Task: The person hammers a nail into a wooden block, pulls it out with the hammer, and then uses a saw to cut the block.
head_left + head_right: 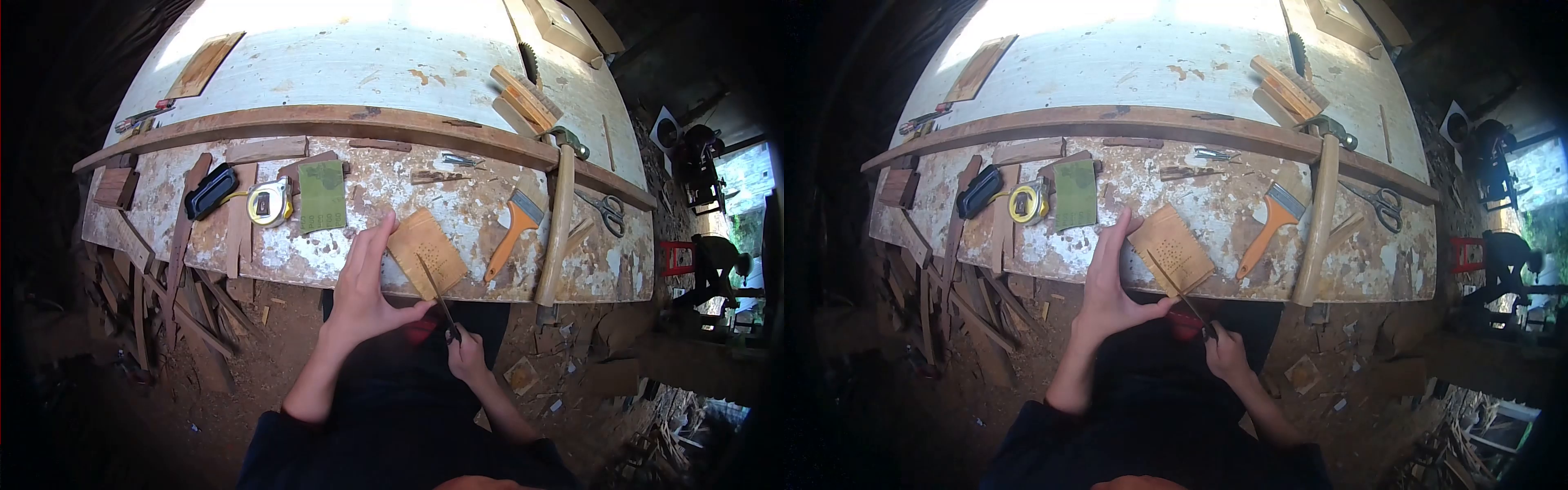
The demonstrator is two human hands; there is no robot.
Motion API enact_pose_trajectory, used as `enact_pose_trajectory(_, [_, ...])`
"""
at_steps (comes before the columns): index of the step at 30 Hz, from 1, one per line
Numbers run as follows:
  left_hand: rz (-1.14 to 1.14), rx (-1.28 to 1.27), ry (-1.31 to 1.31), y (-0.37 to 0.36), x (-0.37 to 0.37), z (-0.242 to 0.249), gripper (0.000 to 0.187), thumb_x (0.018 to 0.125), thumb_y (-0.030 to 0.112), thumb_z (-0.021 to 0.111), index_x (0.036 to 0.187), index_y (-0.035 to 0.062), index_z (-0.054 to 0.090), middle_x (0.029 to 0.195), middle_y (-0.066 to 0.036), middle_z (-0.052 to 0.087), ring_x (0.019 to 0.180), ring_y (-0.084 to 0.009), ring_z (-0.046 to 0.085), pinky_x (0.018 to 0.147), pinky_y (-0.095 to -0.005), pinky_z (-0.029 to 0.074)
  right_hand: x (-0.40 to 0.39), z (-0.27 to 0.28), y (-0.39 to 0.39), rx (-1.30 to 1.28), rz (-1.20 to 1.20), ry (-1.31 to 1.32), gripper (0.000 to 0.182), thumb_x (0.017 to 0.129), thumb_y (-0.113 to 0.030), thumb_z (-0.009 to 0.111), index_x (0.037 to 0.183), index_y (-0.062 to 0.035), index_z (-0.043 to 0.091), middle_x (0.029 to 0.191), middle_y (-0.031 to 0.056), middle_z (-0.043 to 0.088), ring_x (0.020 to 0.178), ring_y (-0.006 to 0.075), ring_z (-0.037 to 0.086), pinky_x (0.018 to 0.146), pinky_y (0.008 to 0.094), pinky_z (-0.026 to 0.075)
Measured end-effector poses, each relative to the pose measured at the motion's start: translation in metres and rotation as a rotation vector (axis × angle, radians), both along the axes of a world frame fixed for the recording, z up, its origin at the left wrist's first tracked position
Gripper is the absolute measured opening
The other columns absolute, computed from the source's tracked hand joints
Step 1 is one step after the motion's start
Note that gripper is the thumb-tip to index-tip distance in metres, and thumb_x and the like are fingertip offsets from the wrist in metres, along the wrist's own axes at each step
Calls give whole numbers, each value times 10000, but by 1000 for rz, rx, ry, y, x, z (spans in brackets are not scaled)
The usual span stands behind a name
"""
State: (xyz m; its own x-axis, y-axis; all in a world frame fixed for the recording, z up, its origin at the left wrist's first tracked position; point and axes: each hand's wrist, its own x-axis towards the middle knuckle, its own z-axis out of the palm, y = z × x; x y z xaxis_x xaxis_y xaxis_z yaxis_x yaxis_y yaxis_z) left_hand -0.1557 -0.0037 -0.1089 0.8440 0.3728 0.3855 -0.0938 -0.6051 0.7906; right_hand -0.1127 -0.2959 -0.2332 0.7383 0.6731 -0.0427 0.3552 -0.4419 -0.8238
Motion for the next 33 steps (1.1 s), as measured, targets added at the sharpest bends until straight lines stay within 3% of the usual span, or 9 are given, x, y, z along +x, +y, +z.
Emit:
enact_pose_trajectory(2, [-18, -7, 5, -2, -2, 0, 1350, 608, 247, 1031, 1703, -7, 284, 1459, -245, 593, 1320, -395, 619, 1127, -490, 499, 5, 32, 16, -40, 1, 61, 215, 969, -32, 612, 1160, 52, 662, 856, 292, 696, 853, 517, 710, 741, 538, 565])
enact_pose_trajectory(5, [-26, 4, -18, -1, -1, 1, 1344, 610, 250, 1030, 1702, -6, 289, 1454, -244, 597, 1313, -397, 623, 1126, -491, 501, 4, 1, 6, -56, 28, 74, 226, 964, -35, 619, 1159, 68, 667, 854, 298, 698, 847, 513, 717, 748, 538, 569])
enact_pose_trajectory(8, [-36, 5, -21, 0, 0, 0, 1339, 616, 257, 1027, 1702, -7, 291, 1451, -244, 599, 1310, -397, 624, 1130, -492, 499, 2, -18, -5, -59, 25, 63, 213, 955, -38, 628, 1137, 65, 666, 856, 289, 707, 839, 507, 720, 750, 541, 571])
enact_pose_trajectory(11, [-34, -7, 15, -2, -3, 1, 1337, 618, 262, 1026, 1703, -6, 293, 1448, -243, 600, 1310, -397, 625, 1132, -492, 497, 1, 20, 23, -29, -25, -5, 185, 948, -39, 634, 1108, 50, 663, 855, 269, 718, 833, 499, 722, 758, 539, 576])
enact_pose_trajectory(17, [-47, 29, -7, 2, 0, 3, 1337, 611, 270, 1030, 1698, -8, 303, 1430, -241, 609, 1307, -388, 627, 1125, -483, 500, -2, -29, -4, -20, 21, 59, 218, 956, -48, 631, 1142, 57, 671, 872, 270, 730, 851, 492, 733, 782, 535, 583])
enact_pose_trajectory(20, [-43, 4, 24, -2, -3, 1, 1331, 610, 274, 1031, 1694, -9, 311, 1425, -238, 612, 1308, -383, 627, 1124, -480, 499, 2, 18, 23, -36, 6, -37, 202, 967, -62, 628, 1133, 44, 670, 857, 271, 719, 842, 499, 726, 761, 546, 576])
enact_pose_trajectory(24, [-39, -1, 13, -1, -3, 6, 1329, 604, 280, 1031, 1691, -5, 322, 1417, -232, 615, 1298, -386, 629, 1122, -479, 499, -2, -19, 7, -14, 11, 47, 169, 980, -75, 630, 1099, 38, 669, 840, 272, 708, 828, 495, 723, 735, 546, 565])
enact_pose_trajectory(30, [-50, -30, 36, -2, -5, 3, 1319, 604, 271, 1028, 1693, 11, 330, 1422, -231, 614, 1306, -390, 629, 1120, -481, 503, -6, 18, 32, 38, -47, -7, 120, 983, -69, 628, 1058, 21, 657, 813, 255, 700, 769, 484, 719, 701, 530, 566])
enact_pose_trajectory(33, [-49, -14, 4, 1, -1, 5, 1318, 600, 256, 1031, 1690, 11, 331, 1414, -224, 609, 1294, -390, 626, 1102, -474, 516, -2, -12, 16, 9, 13, -12, 162, 979, -66, 634, 1099, 39, 666, 828, 266, 708, 769, 486, 723, 704, 531, 571])
